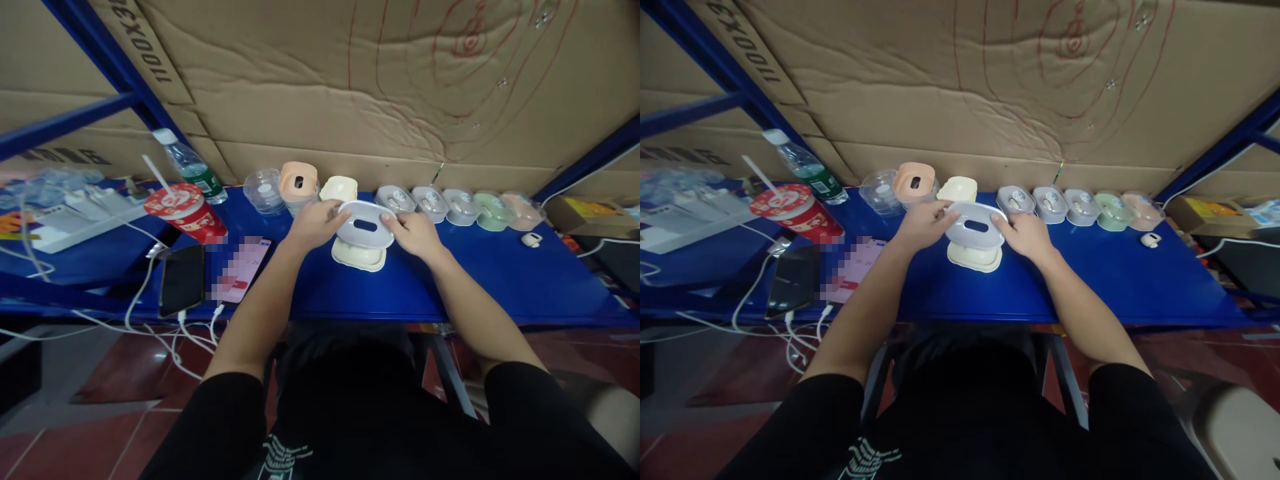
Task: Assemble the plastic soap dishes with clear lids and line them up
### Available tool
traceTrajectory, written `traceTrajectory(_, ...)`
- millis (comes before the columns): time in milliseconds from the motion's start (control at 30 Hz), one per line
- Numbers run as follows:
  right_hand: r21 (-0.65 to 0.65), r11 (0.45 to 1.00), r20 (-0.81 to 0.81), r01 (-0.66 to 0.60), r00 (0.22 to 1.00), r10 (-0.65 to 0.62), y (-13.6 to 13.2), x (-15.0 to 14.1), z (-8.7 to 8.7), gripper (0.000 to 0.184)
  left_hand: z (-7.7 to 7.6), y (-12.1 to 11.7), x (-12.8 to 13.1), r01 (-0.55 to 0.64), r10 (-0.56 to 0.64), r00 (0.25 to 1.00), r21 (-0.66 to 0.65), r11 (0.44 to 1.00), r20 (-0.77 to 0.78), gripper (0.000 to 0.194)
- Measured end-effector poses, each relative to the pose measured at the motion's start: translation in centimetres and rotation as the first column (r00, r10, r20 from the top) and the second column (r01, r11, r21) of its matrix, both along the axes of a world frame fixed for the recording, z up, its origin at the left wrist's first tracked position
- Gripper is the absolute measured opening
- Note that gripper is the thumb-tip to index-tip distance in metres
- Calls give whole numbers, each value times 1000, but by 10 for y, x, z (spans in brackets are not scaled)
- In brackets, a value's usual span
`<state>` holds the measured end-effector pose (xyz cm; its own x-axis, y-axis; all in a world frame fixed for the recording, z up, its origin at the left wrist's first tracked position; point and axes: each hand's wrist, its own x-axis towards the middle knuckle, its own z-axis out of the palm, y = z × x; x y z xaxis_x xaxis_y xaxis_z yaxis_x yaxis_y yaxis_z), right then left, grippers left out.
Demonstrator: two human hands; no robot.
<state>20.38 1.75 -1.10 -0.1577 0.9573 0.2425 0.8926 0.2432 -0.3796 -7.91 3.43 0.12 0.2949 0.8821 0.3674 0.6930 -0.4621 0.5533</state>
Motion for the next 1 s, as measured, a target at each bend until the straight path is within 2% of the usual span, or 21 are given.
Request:
traceTrajectory(67, -131, 991, 105, -29, 994, 43, 1, 3, -1, 89, -3, 1, -1, 40, -58, 976, -85, 996, -212, 45)
traceTrajectory(133, -239, 969, 189, -56, 976, 104, 2, 2, -4, 91, -6, 2, -1, 71, -134, 929, -191, 979, -344, 49)
traceTrajectory(267, -356, 934, 312, -21, 940, 140, 0, -9, -9, 86, -16, 0, 3, 6, -173, 874, -345, 939, -454, 48)
traceTrajectory(367, -349, 937, 292, -16, 948, 125, 1, -16, -10, 85, -19, 0, 5, -48, -127, 877, -347, 937, -463, 53)
traceTrajectory(433, -347, 938, 262, -15, 958, 113, 2, -17, -10, 85, -15, 3, 2, -66, -60, 909, -285, 956, -413, 44)
traceTrajectory(467, -349, 937, 252, -13, 962, 107, 3, -16, -10, 86, -12, 5, -2, -104, 13, 931, -232, 967, -365, 39)
traceTrajectory(533, -355, 935, 239, -3, 966, 94, 4, -14, -10, 87, -2, 10, -13, -261, 239, 949, -85, 962, -207, 35)
traceTrajectory(600, -362, 932, 225, -6, 970, 93, 6, -12, -11, 89, 6, 15, -30, -481, 481, 877, 73, 874, 10, 33)
traceTrajectory(667, -367, 930, 211, -17, 972, 101, 6, -12, -12, 92, 10, 19, -50, -630, 609, 777, 175, 757, 159, 31)
traceTrajectory(733, -370, 929, 206, -27, 972, 110, 7, -12, -13, 94, 6, 24, -68, -687, 666, 727, 154, 710, 167, 33)
traceTrajectory(867, -373, 927, 218, -36, 968, 125, 6, -14, -12, 95, -11, 36, -91, -703, 704, 710, -22, 710, 31, 33)
traceTrajectory(1000, -371, 928, 236, -31, 964, 126, 5, -15, -10, 95, -22, 46, -96, -692, 694, 719, -48, 720, 34, 22)
